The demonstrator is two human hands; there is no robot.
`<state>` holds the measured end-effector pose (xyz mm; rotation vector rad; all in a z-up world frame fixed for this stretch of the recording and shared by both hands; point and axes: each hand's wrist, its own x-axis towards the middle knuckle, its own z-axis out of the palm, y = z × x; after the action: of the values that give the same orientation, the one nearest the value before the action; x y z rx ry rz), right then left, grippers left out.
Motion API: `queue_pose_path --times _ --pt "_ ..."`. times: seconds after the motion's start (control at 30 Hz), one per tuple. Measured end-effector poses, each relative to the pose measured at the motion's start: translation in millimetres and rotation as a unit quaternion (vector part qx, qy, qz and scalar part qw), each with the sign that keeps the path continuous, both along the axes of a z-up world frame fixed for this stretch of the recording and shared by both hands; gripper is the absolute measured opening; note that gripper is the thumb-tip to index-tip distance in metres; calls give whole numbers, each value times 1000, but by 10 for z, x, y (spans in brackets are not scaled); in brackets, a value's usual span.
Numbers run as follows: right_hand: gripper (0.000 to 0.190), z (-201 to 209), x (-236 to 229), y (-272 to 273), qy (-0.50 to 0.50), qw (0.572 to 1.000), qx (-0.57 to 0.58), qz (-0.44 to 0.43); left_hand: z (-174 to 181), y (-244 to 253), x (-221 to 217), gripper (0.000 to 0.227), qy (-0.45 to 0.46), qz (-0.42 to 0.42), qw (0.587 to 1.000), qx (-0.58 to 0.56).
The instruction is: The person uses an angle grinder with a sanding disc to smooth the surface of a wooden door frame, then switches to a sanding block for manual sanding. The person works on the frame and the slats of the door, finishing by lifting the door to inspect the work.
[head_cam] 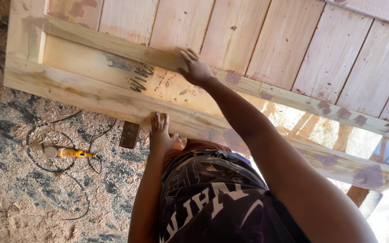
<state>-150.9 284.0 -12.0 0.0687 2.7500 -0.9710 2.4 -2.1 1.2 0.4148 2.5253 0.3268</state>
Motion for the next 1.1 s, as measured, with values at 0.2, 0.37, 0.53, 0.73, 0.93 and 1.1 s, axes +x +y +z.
queue_pose_path --times 0.2,0.37,0.53,0.73,0.93,1.1 --pt "67 -31 -41 -92 -1 1000 10 10 -42 -44 41 97 10 -1 1000 11" --pt "34 -237 780 734 117 987 108 -25 -167 -125 72 97 24 8 998 54" --pt "22 -316 1767 1606 191 940 284 -1 -254 -113 129 97 34 5 997 66" --pt "37 -344 1459 1116 50 950 249 -183 -222 -130 82 94 67 -17 996 58" --pt "34 -596 123 879 103 982 46 -149 -56 -105 -41 96 -57 7 998 -8" --pt "36 -716 -482 1585 204 906 142 -342 52 13 -51 98 -73 9 996 -55"
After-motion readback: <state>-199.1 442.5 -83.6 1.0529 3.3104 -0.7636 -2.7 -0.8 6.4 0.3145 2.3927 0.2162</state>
